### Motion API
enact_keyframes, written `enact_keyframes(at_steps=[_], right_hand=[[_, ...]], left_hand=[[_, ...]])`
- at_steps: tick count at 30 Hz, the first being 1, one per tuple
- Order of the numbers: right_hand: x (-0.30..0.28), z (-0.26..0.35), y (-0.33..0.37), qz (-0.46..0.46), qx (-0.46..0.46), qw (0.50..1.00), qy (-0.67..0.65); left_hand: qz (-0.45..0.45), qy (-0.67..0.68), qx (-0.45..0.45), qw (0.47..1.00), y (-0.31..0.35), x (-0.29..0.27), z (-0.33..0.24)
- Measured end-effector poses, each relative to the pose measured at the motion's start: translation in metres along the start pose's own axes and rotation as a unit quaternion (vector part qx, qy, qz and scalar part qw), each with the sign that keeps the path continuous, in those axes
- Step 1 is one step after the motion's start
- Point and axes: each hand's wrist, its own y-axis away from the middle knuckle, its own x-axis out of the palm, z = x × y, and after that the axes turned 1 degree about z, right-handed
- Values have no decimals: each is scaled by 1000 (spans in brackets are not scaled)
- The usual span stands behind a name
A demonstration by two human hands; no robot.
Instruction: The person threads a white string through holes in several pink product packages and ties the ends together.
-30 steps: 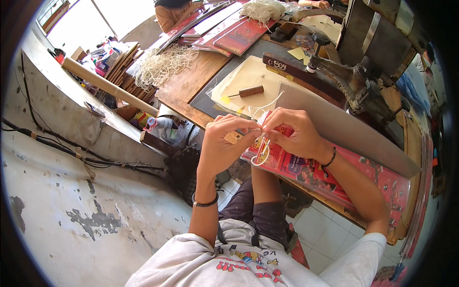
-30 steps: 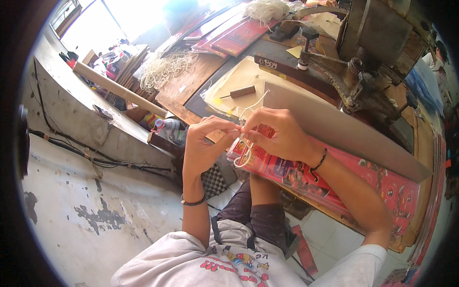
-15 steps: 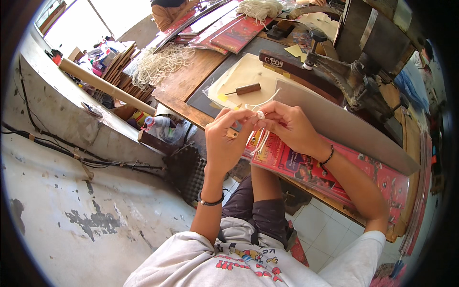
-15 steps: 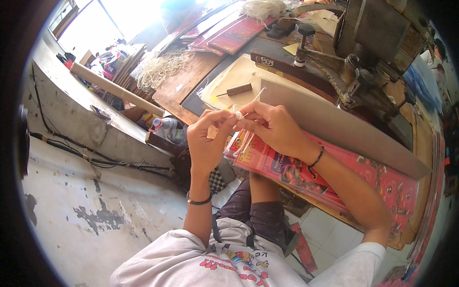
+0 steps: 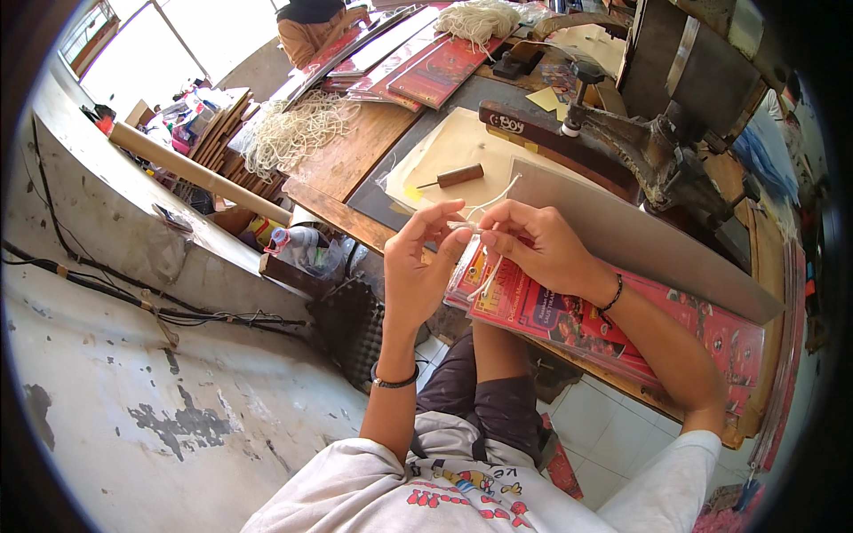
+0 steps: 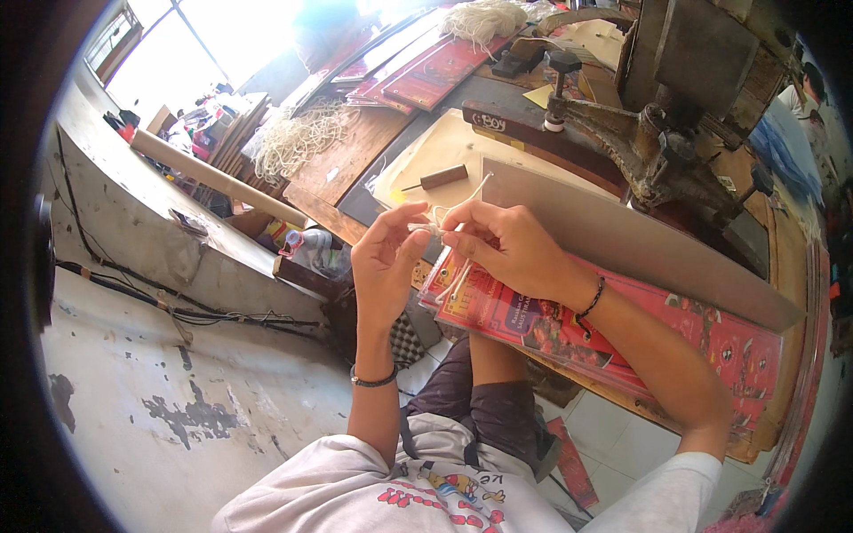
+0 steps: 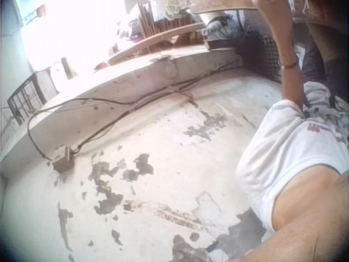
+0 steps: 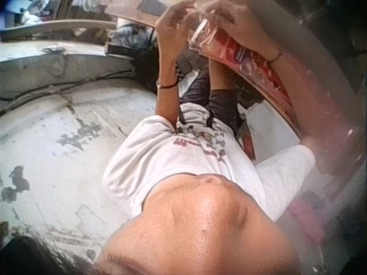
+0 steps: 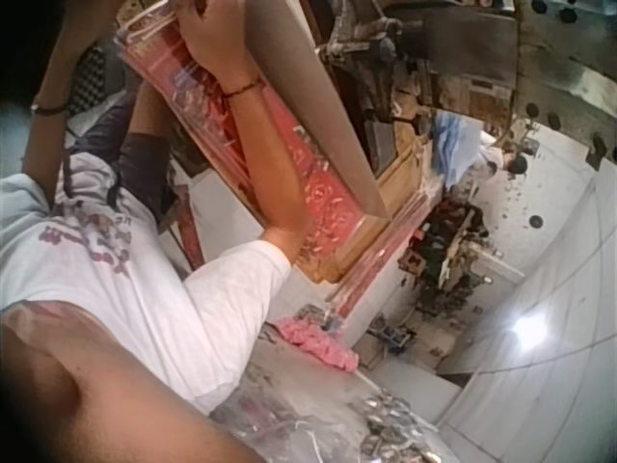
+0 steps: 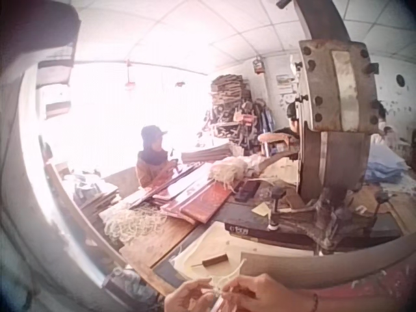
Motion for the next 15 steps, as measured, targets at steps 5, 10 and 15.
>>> enact_keyframes(at_steps=[5,10,15], right_hand=[[-1,0,0,0,-5,1000,19],[-1,5,-2,13,-3,998,54],[0,8,-1,4,-15,998,63]], left_hand=[[58,-110,39,992,-3,-10,6],[60,-77,28,995,-3,-12,2],[23,-68,33,997,-1,-15,13]])
